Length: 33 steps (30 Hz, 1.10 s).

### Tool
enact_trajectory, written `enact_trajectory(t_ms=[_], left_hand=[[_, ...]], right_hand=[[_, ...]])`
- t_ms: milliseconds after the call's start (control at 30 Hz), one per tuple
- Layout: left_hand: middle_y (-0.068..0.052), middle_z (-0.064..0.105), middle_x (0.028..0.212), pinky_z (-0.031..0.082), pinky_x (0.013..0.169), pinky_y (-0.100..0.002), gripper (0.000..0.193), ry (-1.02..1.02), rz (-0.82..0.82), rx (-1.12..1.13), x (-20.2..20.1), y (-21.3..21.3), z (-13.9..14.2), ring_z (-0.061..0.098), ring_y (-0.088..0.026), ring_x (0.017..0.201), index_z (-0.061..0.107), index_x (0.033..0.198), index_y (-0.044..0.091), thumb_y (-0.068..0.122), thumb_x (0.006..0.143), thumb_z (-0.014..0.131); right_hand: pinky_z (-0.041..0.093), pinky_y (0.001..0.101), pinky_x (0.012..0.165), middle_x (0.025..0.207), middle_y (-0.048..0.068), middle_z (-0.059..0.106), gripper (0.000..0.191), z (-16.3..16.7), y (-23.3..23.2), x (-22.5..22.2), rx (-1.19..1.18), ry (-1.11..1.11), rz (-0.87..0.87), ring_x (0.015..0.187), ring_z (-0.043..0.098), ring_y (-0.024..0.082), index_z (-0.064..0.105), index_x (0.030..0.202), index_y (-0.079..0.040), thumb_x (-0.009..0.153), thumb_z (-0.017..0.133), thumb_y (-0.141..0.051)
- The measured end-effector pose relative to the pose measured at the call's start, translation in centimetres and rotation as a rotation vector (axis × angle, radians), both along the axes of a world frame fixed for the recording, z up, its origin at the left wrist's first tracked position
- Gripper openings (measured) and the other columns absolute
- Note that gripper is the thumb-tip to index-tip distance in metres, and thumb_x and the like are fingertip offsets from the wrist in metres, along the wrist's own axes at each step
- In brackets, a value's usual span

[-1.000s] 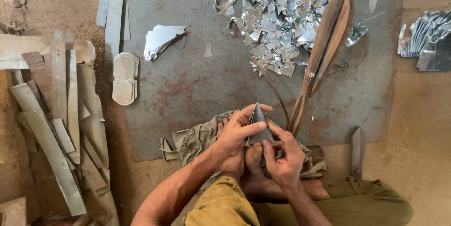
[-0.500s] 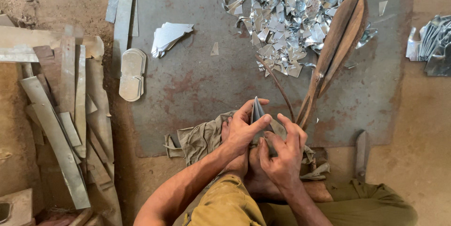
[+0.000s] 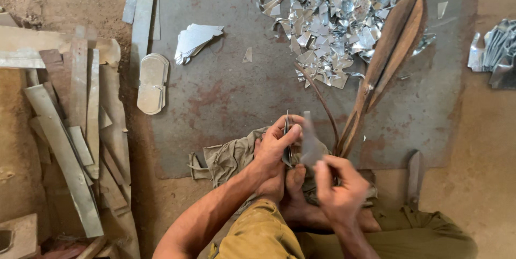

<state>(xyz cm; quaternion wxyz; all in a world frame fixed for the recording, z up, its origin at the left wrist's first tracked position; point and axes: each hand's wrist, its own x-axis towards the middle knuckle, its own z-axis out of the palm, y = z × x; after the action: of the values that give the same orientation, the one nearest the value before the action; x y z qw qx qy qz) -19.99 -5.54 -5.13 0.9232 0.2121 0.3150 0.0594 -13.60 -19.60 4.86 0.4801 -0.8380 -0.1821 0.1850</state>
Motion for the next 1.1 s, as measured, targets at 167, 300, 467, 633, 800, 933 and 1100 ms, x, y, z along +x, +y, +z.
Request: enact_trajectory(t_ms=[167, 300, 467, 633, 800, 933, 1100], left_hand=[[0.0, 0.066, 0.092, 0.05, 0.075, -0.024, 0.03, 0.032, 0.029, 0.111, 0.4, -1.3, -1.4, 0.06, -0.008, 0.085, 0.064, 0.128, 0.004, 0.021, 0.103, 0.07], [-0.007, 0.066, 0.116, 0.045, 0.094, -0.03, 0.045, 0.345, -0.014, 0.467, 0.6, -1.9, -2.6, 0.056, -0.015, 0.109, 0.065, 0.131, -0.001, 0.036, 0.106, 0.061], [-0.009, 0.051, 0.154, 0.023, 0.118, -0.032, 0.069, 0.307, -0.195, 0.529, 0.0, -1.1, -1.4, 0.041, -0.019, 0.143, 0.044, 0.154, 0.007, 0.055, 0.103, 0.04], [-0.015, 0.039, 0.161, 0.025, 0.119, -0.037, 0.076, 0.186, -0.267, 0.363, -0.8, 0.2, 1.0, 0.036, -0.027, 0.147, 0.029, 0.162, 0.009, 0.055, 0.102, 0.042], [-0.014, 0.021, 0.168, 0.013, 0.123, -0.037, 0.077, 0.222, -0.316, 0.254, -0.6, 0.6, 1.5, 0.016, -0.025, 0.154, 0.018, 0.166, 0.015, 0.055, 0.103, 0.04], [-0.016, 0.02, 0.169, 0.008, 0.123, -0.04, 0.077, 0.2, -0.397, 0.304, -0.7, 0.8, 1.6, 0.01, -0.029, 0.156, 0.015, 0.165, 0.018, 0.055, 0.102, 0.039], [-0.021, 0.022, 0.166, 0.012, 0.12, -0.048, 0.08, 0.215, -0.636, 0.636, -1.0, 1.5, 2.2, 0.022, -0.038, 0.149, 0.009, 0.167, 0.019, 0.059, 0.101, 0.034]], right_hand=[[0.055, 0.0303, 0.066, 0.101, 0.013, 0.073, 0.044, -0.9, 1.3, -0.3, -0.099, -0.018, 0.302, 0.081, 0.071, 0.019, 0.064, 0.13, -0.001, 0.089, 0.075, -0.009], [0.053, 0.0324, 0.058, 0.108, 0.012, 0.072, 0.067, -1.5, 0.5, 0.0, -0.248, 0.124, 0.275, 0.069, 0.067, 0.023, 0.05, 0.145, -0.006, 0.084, 0.076, -0.012], [0.056, 0.0314, 0.071, 0.104, 0.013, 0.072, 0.062, -3.6, -0.5, 1.0, -0.118, -0.066, 0.322, 0.084, 0.07, 0.021, 0.058, 0.144, -0.005, 0.086, 0.078, -0.004], [0.059, 0.0252, 0.065, 0.109, 0.01, 0.074, 0.041, -5.2, -0.9, 1.3, 0.044, 0.097, 0.113, 0.079, 0.071, 0.014, 0.072, 0.125, -0.006, 0.086, 0.077, 0.005], [0.06, 0.0246, 0.07, 0.101, 0.008, 0.071, 0.048, -4.9, -0.9, 1.2, 0.026, 0.165, 0.183, 0.083, 0.07, 0.013, 0.067, 0.131, -0.005, 0.085, 0.073, 0.006], [0.059, 0.0265, 0.076, 0.102, 0.008, 0.071, 0.042, -4.1, -0.8, 1.4, 0.026, 0.032, 0.233, 0.086, 0.071, 0.014, 0.069, 0.13, -0.004, 0.089, 0.071, 0.007], [0.059, 0.0279, 0.079, 0.104, 0.009, 0.072, 0.041, -3.6, -0.8, 1.9, 0.043, -0.05, 0.22, 0.091, 0.071, 0.016, 0.07, 0.129, -0.006, 0.09, 0.071, 0.006]])
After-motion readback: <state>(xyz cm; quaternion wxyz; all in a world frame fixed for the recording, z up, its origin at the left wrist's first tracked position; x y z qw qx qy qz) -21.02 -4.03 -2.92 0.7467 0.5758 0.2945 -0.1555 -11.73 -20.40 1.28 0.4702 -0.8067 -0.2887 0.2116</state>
